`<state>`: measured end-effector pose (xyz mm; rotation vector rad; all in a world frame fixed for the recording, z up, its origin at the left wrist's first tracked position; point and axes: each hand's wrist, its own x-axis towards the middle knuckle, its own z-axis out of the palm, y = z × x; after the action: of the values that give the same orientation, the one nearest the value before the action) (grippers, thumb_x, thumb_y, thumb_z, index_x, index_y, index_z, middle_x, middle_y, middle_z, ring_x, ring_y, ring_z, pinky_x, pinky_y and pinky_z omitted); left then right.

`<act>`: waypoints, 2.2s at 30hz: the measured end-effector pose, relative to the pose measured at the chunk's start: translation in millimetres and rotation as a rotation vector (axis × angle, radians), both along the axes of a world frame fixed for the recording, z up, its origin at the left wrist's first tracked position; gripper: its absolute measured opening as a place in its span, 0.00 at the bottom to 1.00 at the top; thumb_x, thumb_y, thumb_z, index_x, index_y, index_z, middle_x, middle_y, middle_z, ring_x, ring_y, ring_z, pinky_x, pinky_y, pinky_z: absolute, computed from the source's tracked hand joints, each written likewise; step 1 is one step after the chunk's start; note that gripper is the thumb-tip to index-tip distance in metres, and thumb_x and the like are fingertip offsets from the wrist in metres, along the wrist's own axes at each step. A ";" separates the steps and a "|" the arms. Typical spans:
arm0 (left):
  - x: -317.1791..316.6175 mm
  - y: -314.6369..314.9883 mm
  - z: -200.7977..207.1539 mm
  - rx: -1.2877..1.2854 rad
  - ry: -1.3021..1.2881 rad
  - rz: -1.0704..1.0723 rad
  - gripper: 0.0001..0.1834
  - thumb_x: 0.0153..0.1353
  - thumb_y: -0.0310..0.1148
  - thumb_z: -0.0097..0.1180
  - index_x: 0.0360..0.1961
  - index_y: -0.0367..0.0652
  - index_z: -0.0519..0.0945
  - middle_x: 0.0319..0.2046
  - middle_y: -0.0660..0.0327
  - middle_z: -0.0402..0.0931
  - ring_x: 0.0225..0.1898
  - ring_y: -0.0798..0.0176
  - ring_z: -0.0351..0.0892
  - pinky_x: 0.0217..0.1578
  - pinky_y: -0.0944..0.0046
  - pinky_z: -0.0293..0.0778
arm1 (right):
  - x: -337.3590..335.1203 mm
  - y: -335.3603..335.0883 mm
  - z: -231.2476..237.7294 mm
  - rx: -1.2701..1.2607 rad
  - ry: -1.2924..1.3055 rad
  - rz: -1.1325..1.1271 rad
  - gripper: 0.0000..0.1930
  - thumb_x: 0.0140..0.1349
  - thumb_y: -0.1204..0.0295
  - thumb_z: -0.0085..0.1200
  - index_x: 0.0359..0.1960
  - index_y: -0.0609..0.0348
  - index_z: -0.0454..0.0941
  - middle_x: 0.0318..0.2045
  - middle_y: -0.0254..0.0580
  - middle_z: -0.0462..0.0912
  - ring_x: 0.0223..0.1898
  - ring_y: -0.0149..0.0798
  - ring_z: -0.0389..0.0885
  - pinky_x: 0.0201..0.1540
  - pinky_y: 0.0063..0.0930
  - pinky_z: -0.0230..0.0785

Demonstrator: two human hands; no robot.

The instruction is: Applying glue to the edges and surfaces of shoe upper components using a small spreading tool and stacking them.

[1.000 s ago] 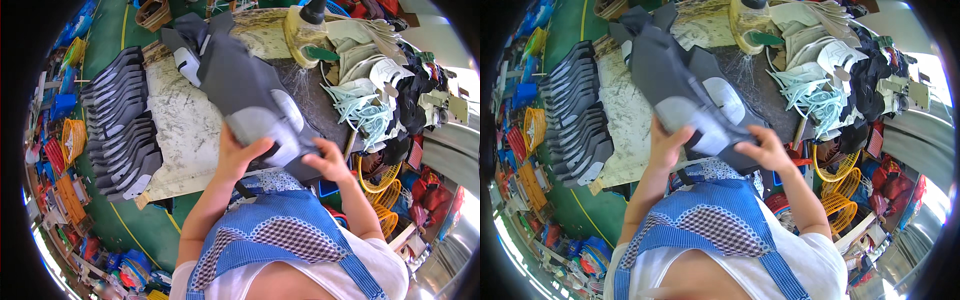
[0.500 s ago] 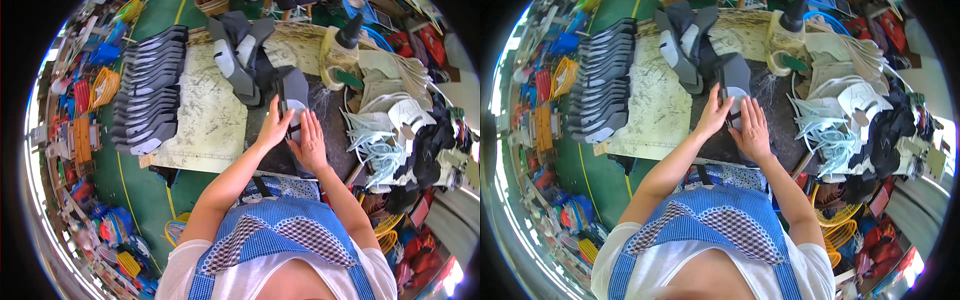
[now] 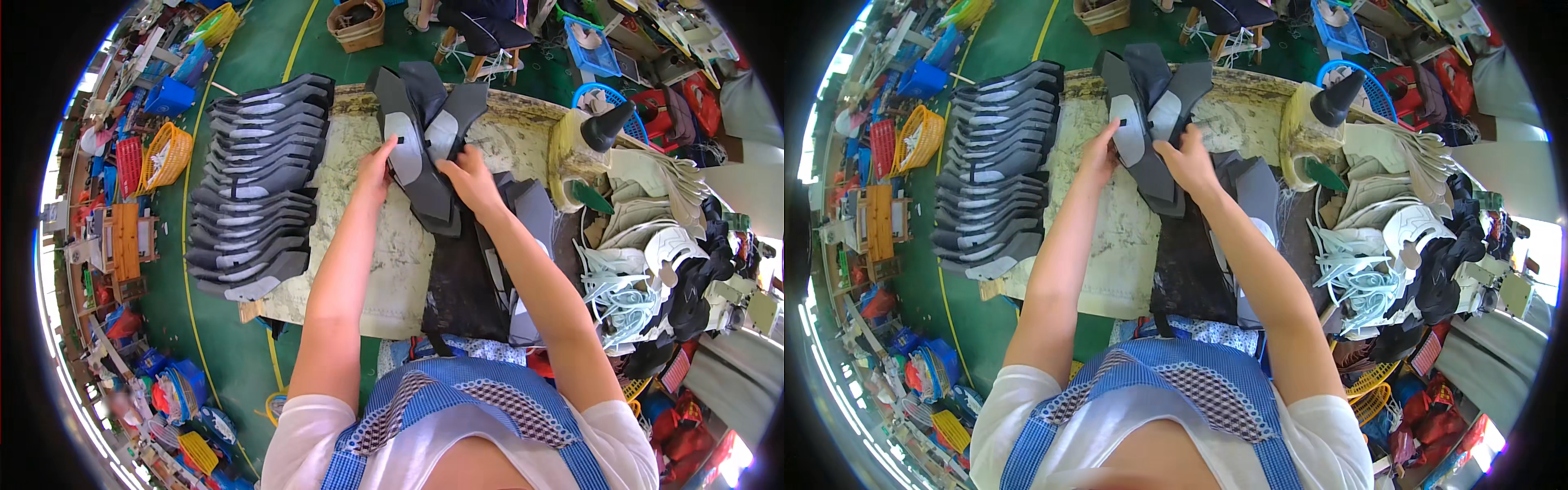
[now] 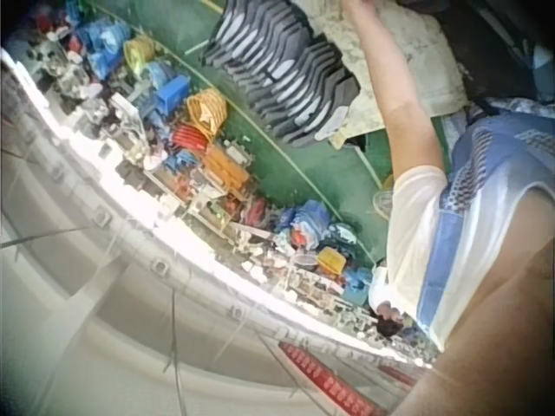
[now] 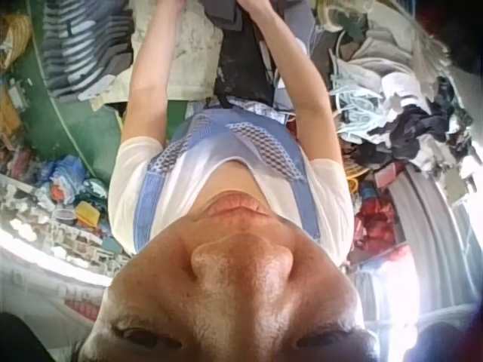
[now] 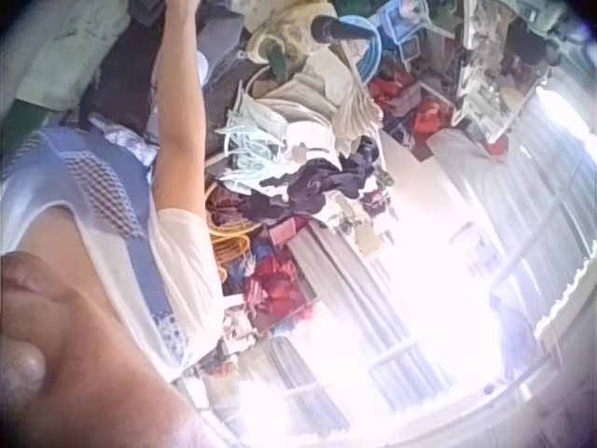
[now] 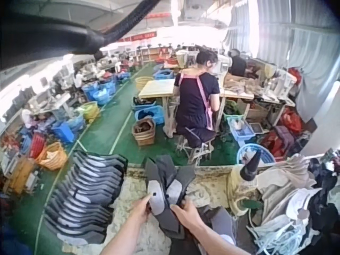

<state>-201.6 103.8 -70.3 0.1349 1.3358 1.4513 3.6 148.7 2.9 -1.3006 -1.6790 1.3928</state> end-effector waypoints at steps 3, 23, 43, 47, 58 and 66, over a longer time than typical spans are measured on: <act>-1.9 -17.7 26.9 0.004 -0.121 0.058 0.28 0.58 0.45 0.65 0.52 0.37 0.74 0.44 0.59 0.80 0.46 0.62 0.79 0.47 0.59 0.73 | -38.0 4.3 -10.4 -0.143 0.008 -0.024 0.28 0.57 0.71 0.62 0.57 0.68 0.67 0.45 0.48 0.80 0.46 0.37 0.78 0.50 0.29 0.71; -2.5 -219.3 105.8 0.396 -0.009 0.428 0.34 0.52 0.34 0.59 0.60 0.34 0.67 0.53 0.46 0.75 0.54 0.51 0.76 0.55 0.55 0.73 | 50.0 -3.1 115.8 -0.538 1.165 0.094 0.22 0.64 0.69 0.43 0.60 0.61 0.67 0.55 0.48 0.77 0.59 0.51 0.74 0.66 0.54 0.57; 59.1 -164.5 45.1 0.300 -0.377 -0.211 0.35 0.56 0.46 0.53 0.59 0.30 0.70 0.53 0.44 0.76 0.53 0.49 0.78 0.56 0.54 0.73 | 107.6 -133.3 64.3 -0.958 0.849 0.294 0.31 0.51 0.70 0.49 0.61 0.67 0.66 0.49 0.52 0.80 0.49 0.50 0.80 0.60 0.46 0.67; 51.7 -179.3 46.0 0.261 -0.276 -0.197 0.37 0.56 0.41 0.57 0.64 0.33 0.65 0.59 0.45 0.72 0.58 0.52 0.75 0.59 0.55 0.70 | 135.6 -102.2 117.7 -0.975 1.301 0.599 0.18 0.58 0.67 0.50 0.48 0.61 0.70 0.22 0.41 0.78 0.29 0.42 0.82 0.40 0.39 0.73; 130.9 -190.2 141.2 0.332 0.054 0.169 0.28 0.64 0.26 0.51 0.65 0.37 0.62 0.57 0.52 0.70 0.53 0.61 0.75 0.51 0.62 0.74 | 35.7 -120.1 96.2 0.140 0.160 0.232 0.26 0.63 0.69 0.59 0.59 0.69 0.67 0.50 0.51 0.73 0.44 0.40 0.75 0.49 0.30 0.69; 170.9 -183.2 171.3 0.236 0.522 0.214 0.27 0.74 0.45 0.42 0.62 0.33 0.63 0.52 0.52 0.72 0.52 0.62 0.75 0.52 0.62 0.72 | 76.1 -149.5 109.4 0.263 0.163 0.531 0.50 0.49 0.58 0.72 0.68 0.63 0.52 0.57 0.63 0.68 0.65 0.52 0.65 0.65 0.41 0.59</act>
<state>-30.7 -79.4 100.9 0.5717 1.6235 1.8340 79.7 -0.8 112.3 -0.5975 -2.0963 1.4473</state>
